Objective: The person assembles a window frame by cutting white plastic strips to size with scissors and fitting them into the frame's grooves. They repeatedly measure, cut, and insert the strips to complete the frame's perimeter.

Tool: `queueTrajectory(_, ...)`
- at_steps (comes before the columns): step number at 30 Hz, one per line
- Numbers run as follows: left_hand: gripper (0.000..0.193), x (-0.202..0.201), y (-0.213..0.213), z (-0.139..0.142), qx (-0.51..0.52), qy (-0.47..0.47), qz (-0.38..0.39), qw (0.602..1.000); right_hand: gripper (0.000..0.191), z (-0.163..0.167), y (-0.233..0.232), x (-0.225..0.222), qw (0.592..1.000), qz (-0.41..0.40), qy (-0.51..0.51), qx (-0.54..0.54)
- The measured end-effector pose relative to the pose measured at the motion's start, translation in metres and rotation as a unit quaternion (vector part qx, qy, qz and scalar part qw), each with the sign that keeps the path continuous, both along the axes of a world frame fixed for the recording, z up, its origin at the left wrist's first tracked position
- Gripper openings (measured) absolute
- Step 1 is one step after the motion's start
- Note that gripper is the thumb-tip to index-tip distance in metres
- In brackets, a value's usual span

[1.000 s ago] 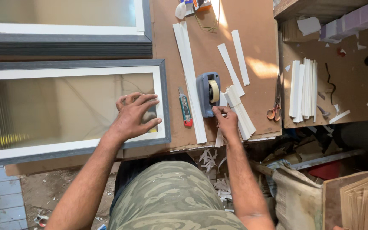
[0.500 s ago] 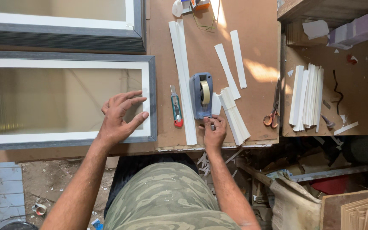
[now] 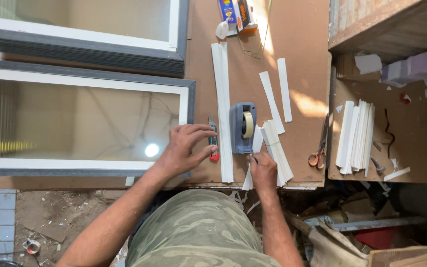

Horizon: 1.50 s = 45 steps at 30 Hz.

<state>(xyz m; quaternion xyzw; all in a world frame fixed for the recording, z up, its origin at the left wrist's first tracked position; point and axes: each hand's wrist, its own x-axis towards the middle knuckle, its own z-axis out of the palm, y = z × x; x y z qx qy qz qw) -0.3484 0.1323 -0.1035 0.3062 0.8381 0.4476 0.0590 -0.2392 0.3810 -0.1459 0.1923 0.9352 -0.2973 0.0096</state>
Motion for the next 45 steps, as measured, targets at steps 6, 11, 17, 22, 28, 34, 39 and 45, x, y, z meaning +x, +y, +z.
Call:
queueTrajectory(6,0.041,-0.004,-0.004,0.009,0.071,-0.123,-0.045,0.989,0.021,0.060,-0.034,-0.021,0.978,0.074,-0.079,-0.176)
queueTrajectory(11,0.019,-0.017,-0.009,0.011,0.041,-0.112,0.000,0.993,0.028,0.090,-0.069,-0.066,0.973,0.206,0.022,-0.098)
queueTrajectory(17,0.011,-0.035,-0.027,-0.001,0.061,-0.032,0.093,0.993,0.032,0.091,-0.091,-0.110,0.968,0.249,0.005,-0.011)
queueTrajectory(22,0.014,-0.050,-0.029,-0.025,0.203,-0.310,0.229,0.900,0.091,0.065,-0.110,-0.141,0.948,0.224,0.038,-0.222)
queueTrajectory(28,0.020,-0.062,-0.034,-0.045,0.336,-0.436,0.257,0.794,0.047,0.025,-0.119,-0.170,0.879,0.079,0.001,-0.470)
queueTrajectory(34,0.028,-0.070,-0.040,-0.049,0.247,-0.396,0.251,0.848,0.015,0.008,-0.118,-0.186,0.916,0.074,0.051,-0.392)
queueTrajectory(39,0.047,-0.088,-0.054,-0.065,-0.060,0.072,0.248,0.964,0.011,0.001,-0.115,-0.221,0.959,0.163,0.125,-0.194)
queueTrajectory(45,0.049,-0.094,-0.057,-0.082,-0.097,0.085,0.219,0.967,0.009,-0.006,-0.117,-0.240,0.951,0.284,0.103,-0.073)
